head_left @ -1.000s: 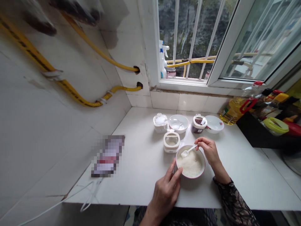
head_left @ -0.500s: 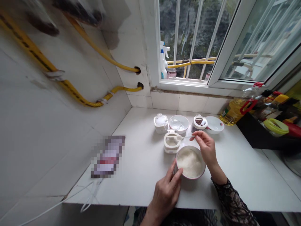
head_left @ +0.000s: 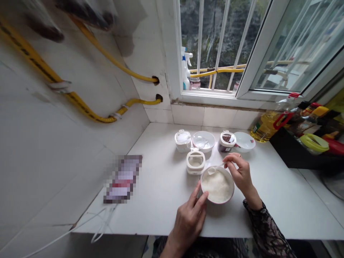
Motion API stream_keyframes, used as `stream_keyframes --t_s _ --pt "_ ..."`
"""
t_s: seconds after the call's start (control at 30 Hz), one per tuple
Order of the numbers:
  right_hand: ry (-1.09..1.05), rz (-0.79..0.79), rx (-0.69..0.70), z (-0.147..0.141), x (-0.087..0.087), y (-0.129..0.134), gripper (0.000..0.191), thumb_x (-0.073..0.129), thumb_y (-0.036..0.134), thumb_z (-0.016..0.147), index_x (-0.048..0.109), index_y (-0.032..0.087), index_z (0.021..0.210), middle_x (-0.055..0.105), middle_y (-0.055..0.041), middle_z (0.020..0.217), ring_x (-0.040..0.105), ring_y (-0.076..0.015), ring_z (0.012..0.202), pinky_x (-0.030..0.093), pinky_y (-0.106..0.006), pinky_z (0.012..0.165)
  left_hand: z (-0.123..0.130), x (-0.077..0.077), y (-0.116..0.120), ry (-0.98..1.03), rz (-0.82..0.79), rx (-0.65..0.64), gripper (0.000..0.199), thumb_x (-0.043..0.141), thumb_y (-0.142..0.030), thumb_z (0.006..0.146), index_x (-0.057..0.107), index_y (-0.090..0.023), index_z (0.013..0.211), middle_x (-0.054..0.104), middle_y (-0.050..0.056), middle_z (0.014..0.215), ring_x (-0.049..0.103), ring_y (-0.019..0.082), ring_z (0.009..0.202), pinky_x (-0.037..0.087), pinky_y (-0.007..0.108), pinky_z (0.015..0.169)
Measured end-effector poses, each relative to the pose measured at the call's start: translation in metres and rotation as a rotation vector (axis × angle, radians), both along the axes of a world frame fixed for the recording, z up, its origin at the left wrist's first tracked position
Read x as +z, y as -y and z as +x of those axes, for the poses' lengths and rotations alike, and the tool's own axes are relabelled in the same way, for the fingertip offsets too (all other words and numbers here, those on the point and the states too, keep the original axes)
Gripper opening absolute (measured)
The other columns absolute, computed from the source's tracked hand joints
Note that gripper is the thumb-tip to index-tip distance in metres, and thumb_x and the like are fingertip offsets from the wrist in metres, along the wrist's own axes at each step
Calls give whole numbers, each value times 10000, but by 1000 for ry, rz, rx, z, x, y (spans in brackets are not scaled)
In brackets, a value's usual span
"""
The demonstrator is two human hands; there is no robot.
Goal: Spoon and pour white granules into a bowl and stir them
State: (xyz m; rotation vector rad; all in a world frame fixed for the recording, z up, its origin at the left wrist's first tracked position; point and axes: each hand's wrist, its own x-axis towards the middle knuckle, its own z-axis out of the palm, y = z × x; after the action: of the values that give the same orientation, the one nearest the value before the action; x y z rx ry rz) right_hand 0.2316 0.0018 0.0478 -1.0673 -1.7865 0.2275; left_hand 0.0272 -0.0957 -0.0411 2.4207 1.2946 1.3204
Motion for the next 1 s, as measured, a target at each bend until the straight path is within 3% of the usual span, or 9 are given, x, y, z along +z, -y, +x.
stream_keyframes --t_s 0.17,0.27,0.47,0.7,1.0 --pt "213 -79 98 -6 -12 -1 189 501 109 799 641 230 758 697 -5 695 615 -198 693 399 -427 926 -1 0 0 -3 -18 -3 428 456 -78 944 521 -176 1356 519 209 1455 694 244 1123 615 251 761" --pt "205 -143 155 -13 -16 0 205 491 98 777 646 231 757 698 3 689 619 -189 683 384 -429 956 -1 1 1 -4 -9 -5 414 461 -80 948 528 -166 1347 521 214 1451 683 247 1143 612 248 771" --pt "-45 -297 10 -9 -9 2 191 506 178 779 659 248 689 653 11 560 620 -221 727 410 -406 931 0 3 0 8 -9 -9 392 462 -78 953 537 -154 1329 520 229 1447 701 231 1107 605 230 762" --pt "-452 -628 4 -6 -4 -1 145 551 285 693 660 205 642 596 17 500 552 -170 536 435 -301 631 -1 1 0 13 -9 -14 393 453 -87 960 529 -169 1337 520 217 1452 690 228 1130 607 232 767" --pt "-624 -677 26 -4 -3 -3 120 621 304 656 681 200 660 607 17 498 582 -176 556 472 -322 680 0 1 0 17 -30 -16 427 458 -72 938 526 -180 1346 503 200 1473 686 241 1138 615 245 776"
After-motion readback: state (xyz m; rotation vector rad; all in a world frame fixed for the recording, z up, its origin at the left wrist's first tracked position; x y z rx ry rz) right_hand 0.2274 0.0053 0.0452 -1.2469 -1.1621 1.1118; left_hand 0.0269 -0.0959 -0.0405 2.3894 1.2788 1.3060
